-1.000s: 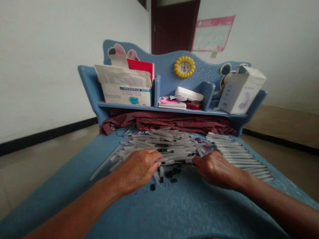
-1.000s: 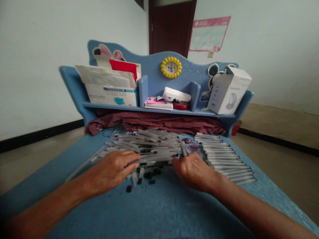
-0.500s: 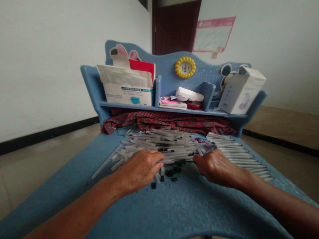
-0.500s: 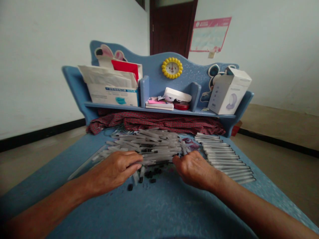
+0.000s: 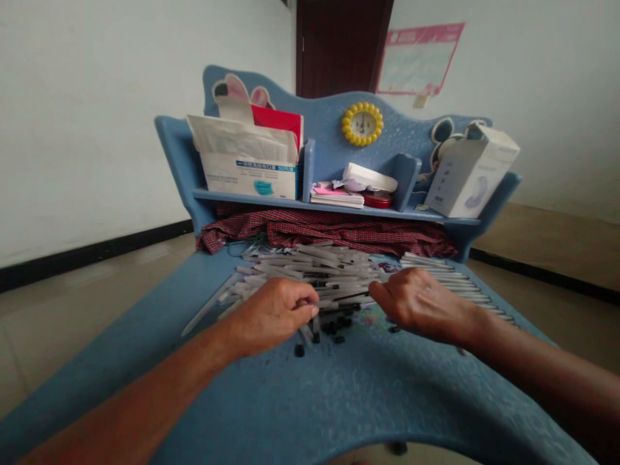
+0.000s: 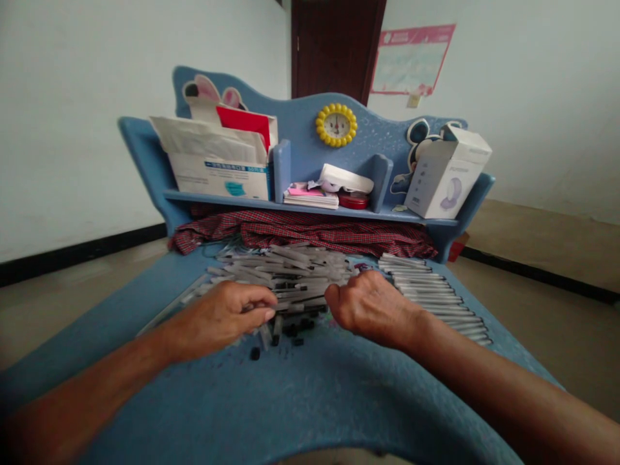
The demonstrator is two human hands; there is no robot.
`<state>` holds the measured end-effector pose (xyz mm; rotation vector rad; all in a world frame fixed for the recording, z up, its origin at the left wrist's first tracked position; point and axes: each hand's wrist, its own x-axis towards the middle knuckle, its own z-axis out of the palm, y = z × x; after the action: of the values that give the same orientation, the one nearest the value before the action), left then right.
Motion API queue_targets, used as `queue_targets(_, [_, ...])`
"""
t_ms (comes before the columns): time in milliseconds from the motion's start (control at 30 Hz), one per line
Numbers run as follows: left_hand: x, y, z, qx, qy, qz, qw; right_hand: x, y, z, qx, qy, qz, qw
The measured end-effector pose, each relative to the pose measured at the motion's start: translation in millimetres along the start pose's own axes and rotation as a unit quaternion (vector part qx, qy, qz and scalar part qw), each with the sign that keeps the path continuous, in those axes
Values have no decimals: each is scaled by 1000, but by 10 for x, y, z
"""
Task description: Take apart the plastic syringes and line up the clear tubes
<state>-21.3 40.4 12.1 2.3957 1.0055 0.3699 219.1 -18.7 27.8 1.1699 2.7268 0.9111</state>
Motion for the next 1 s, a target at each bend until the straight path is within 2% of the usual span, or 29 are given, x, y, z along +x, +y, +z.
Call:
queue_targets(100, [-1, 34, -19, -86, -26, -44, 995, -10, 17, -40, -2, 9, -19, 1000])
queue_targets(233, [2, 45, -33, -132, -41, -70, 988, -16, -10, -59, -9, 11, -19, 1000])
queue_targets(567, [-27, 81, -65, -202, -68, -81, 974, -56, -32, -126, 13, 22, -29, 999])
queue_targets(733, [-20, 86, -37, -234, -85, -69, 966, 25, -99, -158, 9, 21, -33, 999])
queue_targets(867, [-5, 95, -19, -254, -60, -60, 963, 127, -172, -248, 19, 77, -22, 997])
queue_targets(933, [-4, 109, -9, -285, -24, -55, 957, 139, -202, -307, 38, 118, -9, 992])
queue_targets(1000, [-6, 125, 2, -339, 27, -48, 939, 107, -217, -347, 72, 126, 18, 989])
